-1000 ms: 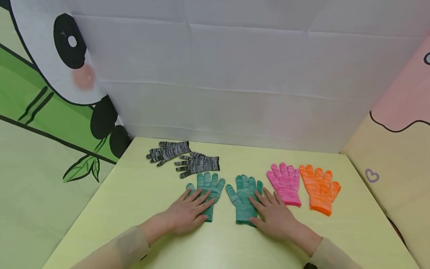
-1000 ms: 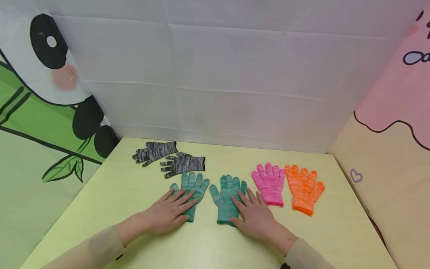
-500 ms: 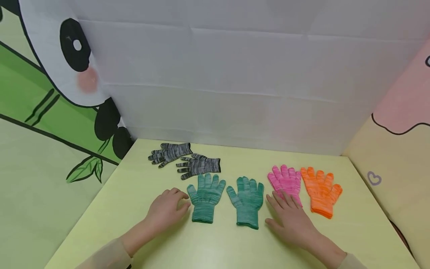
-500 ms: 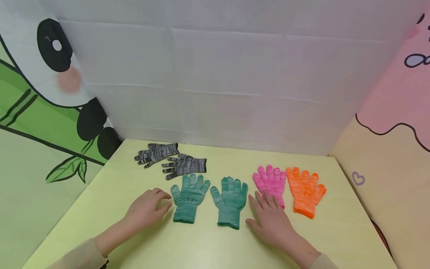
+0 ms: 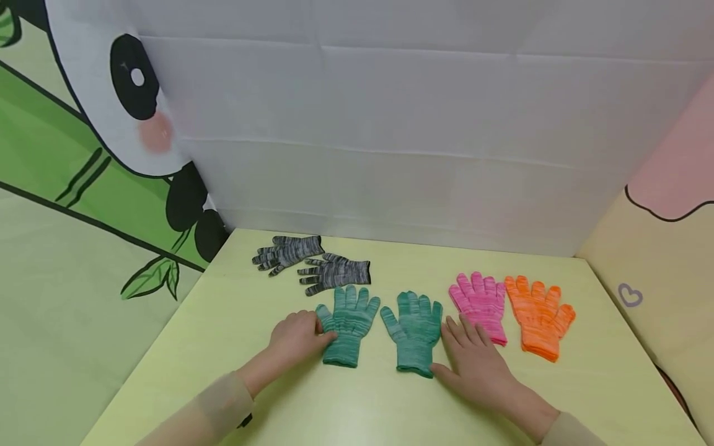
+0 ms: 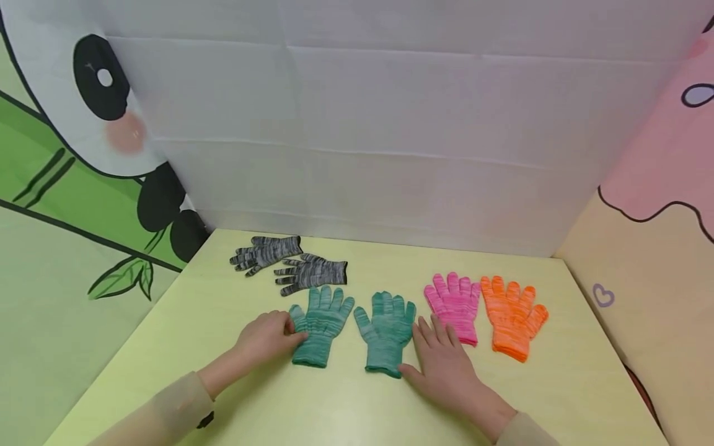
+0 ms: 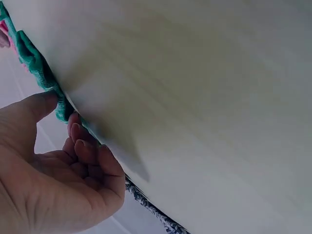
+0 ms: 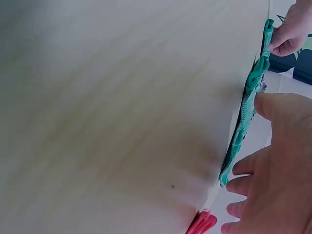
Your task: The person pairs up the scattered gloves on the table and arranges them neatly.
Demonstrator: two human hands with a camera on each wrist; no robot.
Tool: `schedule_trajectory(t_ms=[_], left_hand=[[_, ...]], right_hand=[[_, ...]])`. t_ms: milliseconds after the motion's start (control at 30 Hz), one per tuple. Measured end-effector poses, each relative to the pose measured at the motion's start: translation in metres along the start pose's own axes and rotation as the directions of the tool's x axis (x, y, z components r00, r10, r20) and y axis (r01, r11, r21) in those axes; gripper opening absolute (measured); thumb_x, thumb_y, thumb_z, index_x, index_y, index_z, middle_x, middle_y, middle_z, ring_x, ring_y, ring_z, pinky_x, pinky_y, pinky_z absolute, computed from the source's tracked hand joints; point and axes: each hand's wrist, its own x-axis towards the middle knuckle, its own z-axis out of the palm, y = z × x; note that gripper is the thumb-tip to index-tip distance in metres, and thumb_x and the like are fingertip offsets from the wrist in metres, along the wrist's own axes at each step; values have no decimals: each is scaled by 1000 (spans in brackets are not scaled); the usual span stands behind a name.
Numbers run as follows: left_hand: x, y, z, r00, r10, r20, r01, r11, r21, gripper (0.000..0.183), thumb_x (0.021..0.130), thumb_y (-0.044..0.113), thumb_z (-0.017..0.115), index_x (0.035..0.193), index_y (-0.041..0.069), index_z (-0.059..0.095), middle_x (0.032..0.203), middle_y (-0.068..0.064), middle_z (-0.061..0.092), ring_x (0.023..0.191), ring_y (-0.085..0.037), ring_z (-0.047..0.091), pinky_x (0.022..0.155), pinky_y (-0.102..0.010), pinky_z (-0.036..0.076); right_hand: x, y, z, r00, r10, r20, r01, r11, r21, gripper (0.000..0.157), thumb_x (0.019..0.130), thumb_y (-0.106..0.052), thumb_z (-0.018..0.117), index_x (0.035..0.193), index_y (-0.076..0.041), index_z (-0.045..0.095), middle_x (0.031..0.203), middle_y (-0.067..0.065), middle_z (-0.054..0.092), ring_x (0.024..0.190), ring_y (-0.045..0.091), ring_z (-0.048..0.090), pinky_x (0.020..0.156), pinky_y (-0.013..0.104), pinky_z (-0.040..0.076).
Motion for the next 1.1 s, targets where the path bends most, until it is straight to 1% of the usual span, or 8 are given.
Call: schedule_trajectory(t_ms=[233,333,400,600,800,833,933,1100], left_hand=[[2,-1,-2,1000,19,17,-15,982,-189,27,80,38,71,79,14,58,73,4,56,62,-13,50,54,-29,43],[4,-3,-4,999,21,26,-12,947,-321,23,82,29,71,84,11,57,77,2,56,67,-13,50,59,-29,43],[6,-4,-6,999,16,39,2,907,-422,21,83,25,70,87,9,57,79,0,56,70,-15,50,60,-29,44],[11,-6,-9,985,-37,168,143,720,-680,33,83,23,70,104,1,57,94,-7,59,80,-16,55,66,-29,49],[8,-7,-9,908,31,418,364,435,-824,34,88,12,63,111,-9,52,94,-14,64,79,-18,64,71,-33,54],[7,-7,-9,894,42,446,393,402,-827,33,88,11,61,112,-10,50,93,-15,65,78,-19,65,71,-34,54],[6,-6,-11,873,62,483,431,366,-825,36,88,13,60,115,-7,47,92,-14,65,76,-19,65,69,-34,55],[4,-7,-13,860,94,502,429,400,-810,40,90,25,61,115,-4,50,93,-13,66,78,-22,66,68,-36,55]], right_hand=[[6,-3,4,1000,-12,-7,12,1000,-9,86,84,-68,43,143,-6,34,150,10,25,139,35,10,109,53,9],[8,-4,5,1000,-19,-7,19,1000,-16,86,84,-68,43,143,-6,35,150,11,26,138,36,11,109,53,10],[8,-5,5,1000,-24,-6,24,1000,-17,86,84,-67,43,143,-5,35,150,11,26,138,36,12,109,53,10],[9,-5,6,1000,-26,15,26,1000,3,85,85,-67,42,144,-5,33,150,11,26,139,35,11,109,53,11],[11,-5,7,999,-17,48,17,1000,5,86,85,-68,40,144,-7,32,150,9,26,139,34,10,109,53,9],[12,-5,7,998,-15,53,15,1000,4,86,85,-69,40,145,-7,32,150,9,26,139,34,10,109,53,9],[13,-6,7,997,-13,74,13,1000,3,86,86,-69,39,145,-7,32,151,9,25,139,34,10,109,53,9],[14,-8,5,993,-11,115,10,1000,11,86,86,-69,36,146,-8,28,152,7,23,140,32,8,110,51,8]])
